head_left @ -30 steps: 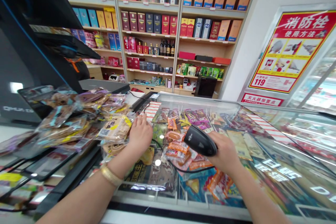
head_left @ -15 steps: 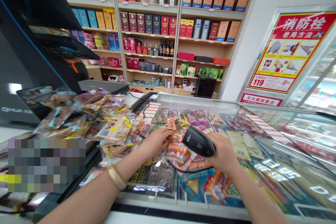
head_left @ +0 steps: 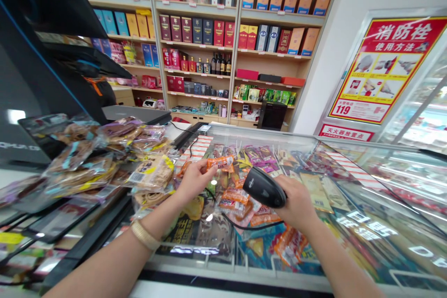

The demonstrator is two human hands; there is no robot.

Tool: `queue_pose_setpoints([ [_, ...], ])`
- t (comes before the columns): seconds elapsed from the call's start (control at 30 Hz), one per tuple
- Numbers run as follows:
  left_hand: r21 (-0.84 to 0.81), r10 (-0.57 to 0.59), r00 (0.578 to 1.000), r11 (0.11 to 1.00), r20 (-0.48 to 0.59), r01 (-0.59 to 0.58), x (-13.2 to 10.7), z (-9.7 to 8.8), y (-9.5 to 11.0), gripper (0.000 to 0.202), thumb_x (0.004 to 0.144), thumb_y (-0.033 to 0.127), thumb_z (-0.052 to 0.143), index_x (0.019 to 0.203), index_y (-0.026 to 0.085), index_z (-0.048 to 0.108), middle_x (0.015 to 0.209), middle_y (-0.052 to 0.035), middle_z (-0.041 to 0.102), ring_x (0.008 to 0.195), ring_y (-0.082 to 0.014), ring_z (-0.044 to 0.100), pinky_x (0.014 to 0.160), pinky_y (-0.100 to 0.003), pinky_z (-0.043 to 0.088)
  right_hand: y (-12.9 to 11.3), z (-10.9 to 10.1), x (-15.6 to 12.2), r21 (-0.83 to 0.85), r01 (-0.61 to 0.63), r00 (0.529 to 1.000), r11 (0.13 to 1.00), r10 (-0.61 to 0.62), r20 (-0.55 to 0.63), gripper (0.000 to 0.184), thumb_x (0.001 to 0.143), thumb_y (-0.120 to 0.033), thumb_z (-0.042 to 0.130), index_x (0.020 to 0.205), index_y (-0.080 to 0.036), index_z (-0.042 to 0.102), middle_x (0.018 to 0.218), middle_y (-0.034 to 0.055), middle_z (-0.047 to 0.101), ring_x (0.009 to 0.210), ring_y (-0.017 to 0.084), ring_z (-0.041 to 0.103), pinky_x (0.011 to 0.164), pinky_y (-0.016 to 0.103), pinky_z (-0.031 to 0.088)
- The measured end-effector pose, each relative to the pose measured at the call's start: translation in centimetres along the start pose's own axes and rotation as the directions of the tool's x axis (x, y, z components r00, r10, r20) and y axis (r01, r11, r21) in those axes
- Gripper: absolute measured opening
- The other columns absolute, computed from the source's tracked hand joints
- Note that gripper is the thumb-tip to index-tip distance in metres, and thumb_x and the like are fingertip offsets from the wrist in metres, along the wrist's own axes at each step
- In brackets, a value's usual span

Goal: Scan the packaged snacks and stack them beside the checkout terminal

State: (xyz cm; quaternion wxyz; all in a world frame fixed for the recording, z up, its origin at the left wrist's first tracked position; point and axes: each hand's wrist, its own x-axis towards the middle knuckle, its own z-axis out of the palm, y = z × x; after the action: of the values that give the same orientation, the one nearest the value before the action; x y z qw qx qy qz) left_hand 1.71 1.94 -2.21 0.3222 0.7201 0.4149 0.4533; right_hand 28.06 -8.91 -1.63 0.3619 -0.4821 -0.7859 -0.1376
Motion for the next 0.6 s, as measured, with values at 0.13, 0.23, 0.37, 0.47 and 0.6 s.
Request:
queue_pose_setpoints([
  [0.13,-0.075,-0.044,0.998,0.996,-0.045,0.04,-0.2,-0.2,0.6,0.032,0.078,0.046,0.054,0.064,0.018,0.053,0.053,0.0041,0.05,0.049,-0.0092,0.042,0.048,-0.021,0.031,-0.1,0.0,0.0,-0.006,-0.005,1.0,1.0,0.005,0.014,0.018,0.077,-0.026,0.057,0.093,-0.021,0.064,0.073,0.0032,0.062,0.068,0.018,0.057,0.062,0.027,0.039],
  [0.23,-0.088,-0.035,0.999,0.996,-0.039,0.031,-0.3,-0.1,0.9,0.03,0.078,0.045,0.054,0.063,0.019,0.05,0.052,0.0051,0.048,0.049,-0.0089,0.041,0.048,-0.021,0.03,-0.3,-0.1,0.1,-0.017,-0.015,1.0,1.0,0.015,0.027,0.017,0.076,-0.026,0.057,0.09,-0.021,0.063,0.072,0.0029,0.061,0.067,0.018,0.056,0.061,0.028,0.038],
  [0.37,-0.091,-0.024,1.0,0.996,-0.011,0.023,-0.4,-0.1,1.2,0.031,0.077,0.047,0.055,0.065,0.019,0.051,0.05,0.0061,0.046,0.048,-0.0088,0.038,0.047,-0.021,0.03,-0.4,-0.2,0.2,-0.027,-0.026,0.999,0.999,0.027,0.037,0.014,0.074,-0.024,0.057,0.086,-0.021,0.062,0.071,0.0025,0.061,0.066,0.017,0.056,0.061,0.028,0.038],
  [0.47,-0.107,-0.018,1.0,0.994,0.0,0.018,-0.4,-0.1,1.3,0.03,0.076,0.046,0.055,0.066,0.018,0.052,0.05,0.0061,0.046,0.049,-0.0089,0.039,0.048,-0.021,0.03,-0.4,-0.2,0.3,-0.021,-0.012,0.999,1.0,0.013,0.045,0.013,0.073,-0.023,0.058,0.085,-0.021,0.062,0.071,0.0022,0.061,0.066,0.017,0.056,0.06,0.028,0.037],
  [0.6,-0.112,-0.009,1.0,0.994,0.013,0.011,-0.4,-0.1,1.2,0.029,0.077,0.045,0.054,0.07,0.018,0.055,0.053,0.0057,0.047,0.051,-0.0094,0.04,0.049,-0.021,0.031,-0.5,-0.3,0.3,-0.018,-0.005,0.999,1.0,0.006,0.048,0.011,0.074,-0.025,0.058,0.084,-0.02,0.061,0.069,0.0016,0.06,0.065,0.017,0.055,0.06,0.027,0.037],
])
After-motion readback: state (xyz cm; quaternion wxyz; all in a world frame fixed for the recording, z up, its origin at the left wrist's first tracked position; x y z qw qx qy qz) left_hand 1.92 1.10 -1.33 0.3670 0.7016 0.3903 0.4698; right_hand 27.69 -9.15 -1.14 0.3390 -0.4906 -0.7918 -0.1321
